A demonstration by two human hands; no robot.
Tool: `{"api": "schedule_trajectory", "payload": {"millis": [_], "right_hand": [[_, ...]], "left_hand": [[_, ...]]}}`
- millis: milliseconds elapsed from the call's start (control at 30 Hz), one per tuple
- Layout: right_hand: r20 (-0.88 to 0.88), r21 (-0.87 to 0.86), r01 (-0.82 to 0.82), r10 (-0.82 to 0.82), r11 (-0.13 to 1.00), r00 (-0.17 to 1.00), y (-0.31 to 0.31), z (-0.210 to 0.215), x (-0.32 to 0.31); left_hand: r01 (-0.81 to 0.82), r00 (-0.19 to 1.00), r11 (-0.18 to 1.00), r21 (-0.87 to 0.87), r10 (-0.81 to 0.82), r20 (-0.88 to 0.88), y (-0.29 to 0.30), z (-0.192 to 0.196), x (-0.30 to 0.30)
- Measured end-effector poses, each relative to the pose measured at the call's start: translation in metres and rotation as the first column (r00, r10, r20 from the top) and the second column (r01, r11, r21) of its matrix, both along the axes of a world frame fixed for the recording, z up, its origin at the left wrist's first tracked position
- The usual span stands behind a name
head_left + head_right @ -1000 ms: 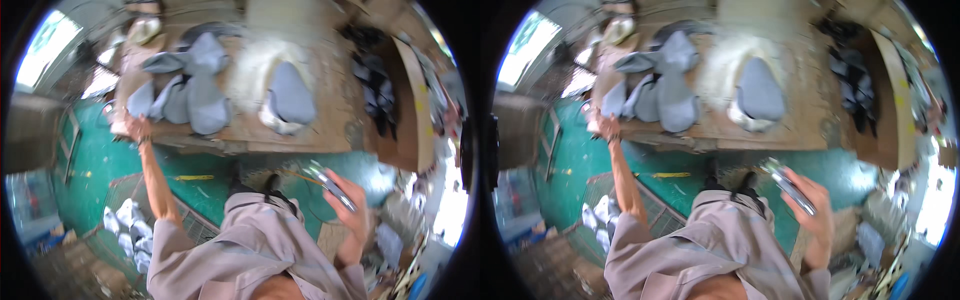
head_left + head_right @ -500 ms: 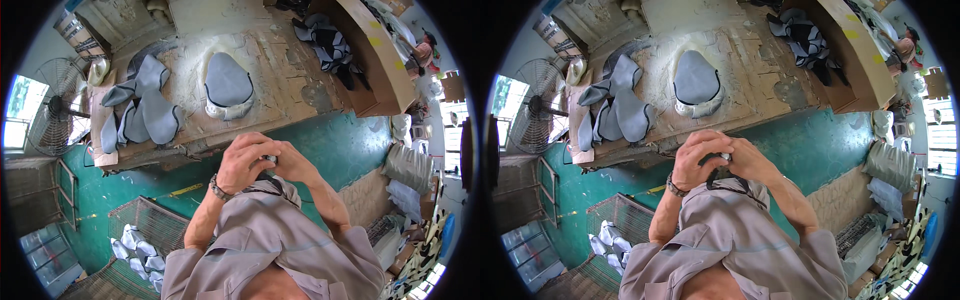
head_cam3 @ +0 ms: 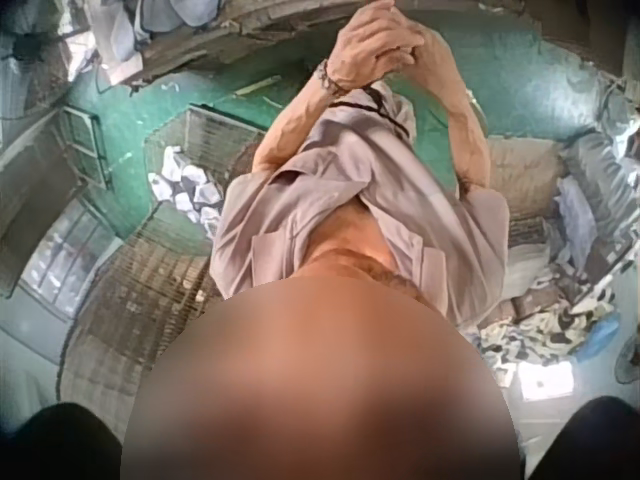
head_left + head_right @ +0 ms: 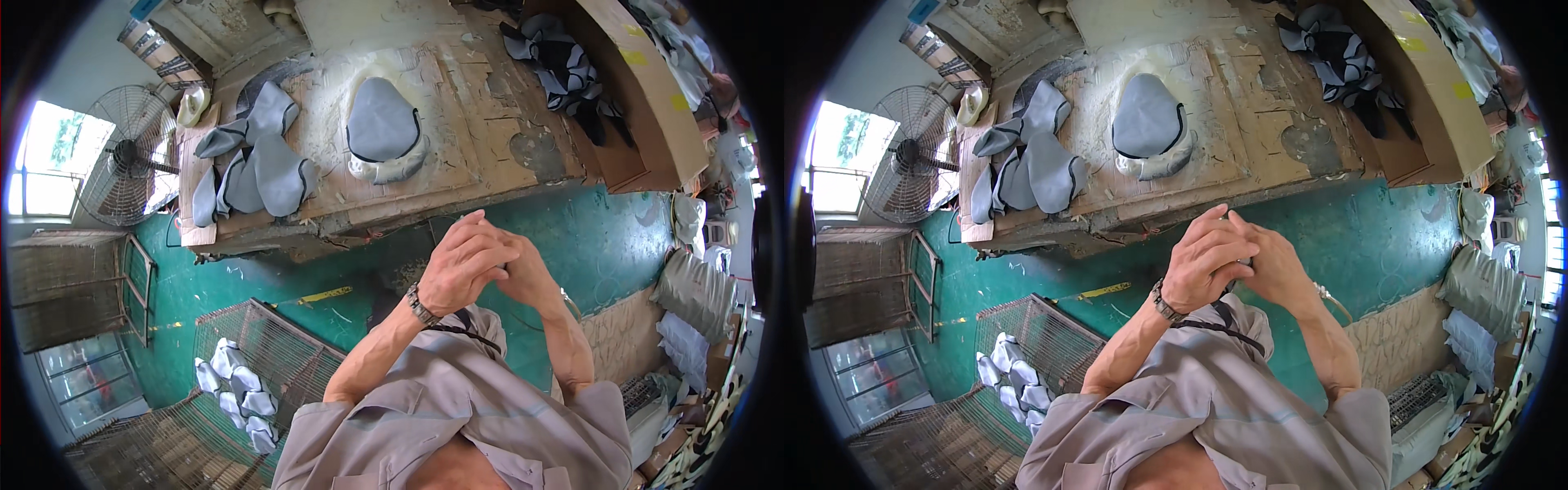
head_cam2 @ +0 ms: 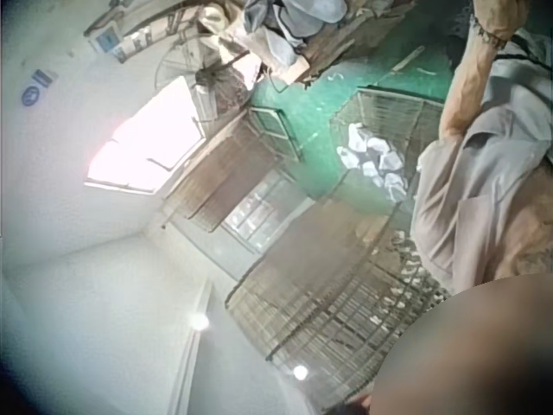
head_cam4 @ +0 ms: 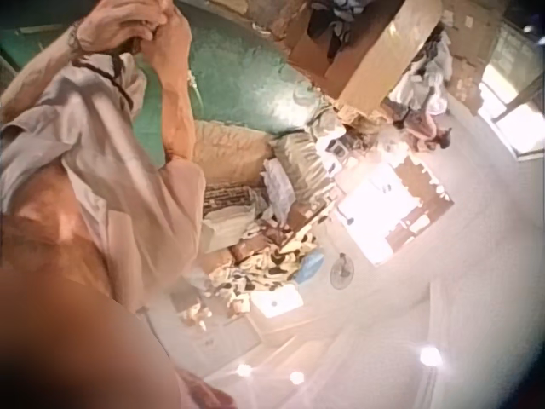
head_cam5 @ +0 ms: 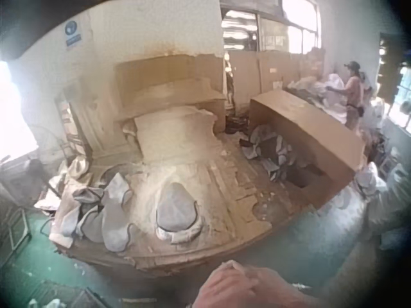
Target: The recorder applies spray adhesive to shoe upper components using a pneumatic spray gun and organizes the parts on a drying rack.
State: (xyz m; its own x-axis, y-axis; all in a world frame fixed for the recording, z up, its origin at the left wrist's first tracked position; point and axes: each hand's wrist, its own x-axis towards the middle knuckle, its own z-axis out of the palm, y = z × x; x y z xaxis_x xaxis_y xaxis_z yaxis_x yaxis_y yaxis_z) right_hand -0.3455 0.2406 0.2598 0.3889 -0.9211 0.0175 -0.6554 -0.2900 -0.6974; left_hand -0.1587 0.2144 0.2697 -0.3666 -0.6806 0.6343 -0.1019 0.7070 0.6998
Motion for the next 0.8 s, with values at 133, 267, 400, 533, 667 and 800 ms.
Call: {"api": "schedule_trajectory", "payload": {"millis": [133,267,400,533,667,800], "right_hand": [[0.108,-0.067,0.176,-0.168,0.982,0.98,0.008,0.041,0.012],[0.179,-0.221,0.312,-0.276,0.924,0.944,0.021,0.121,0.046],[-0.006,-0.122,0.237,-0.24,0.964,0.971,0.058,0.175,0.074],[-0.056,-0.148,0.237,-0.247,0.96,0.967,0.077,0.199,0.106],[-0.141,-0.146,0.217,-0.238,0.965,0.961,0.087,0.199,0.14],[-0.164,-0.191,0.218,-0.25,0.957,0.954,0.083,0.198,0.183]], "left_hand": [[0.089,0.977,0.996,0.008,-0.086,-0.193,0.011,0.03,0.024],[0.077,0.959,0.997,0.007,-0.072,-0.272,0.018,0.006,0.104],[-0.21,0.976,0.881,0.425,0.212,0.043,0.037,-0.074,0.186],[-0.357,0.93,0.615,0.703,0.305,0.206,0.074,-0.197,0.267],[-0.528,0.843,0.398,0.75,0.353,0.406,0.127,-0.311,0.334],[-0.591,0.779,0.081,0.803,0.314,0.542,0.204,-0.439,0.41]]}}
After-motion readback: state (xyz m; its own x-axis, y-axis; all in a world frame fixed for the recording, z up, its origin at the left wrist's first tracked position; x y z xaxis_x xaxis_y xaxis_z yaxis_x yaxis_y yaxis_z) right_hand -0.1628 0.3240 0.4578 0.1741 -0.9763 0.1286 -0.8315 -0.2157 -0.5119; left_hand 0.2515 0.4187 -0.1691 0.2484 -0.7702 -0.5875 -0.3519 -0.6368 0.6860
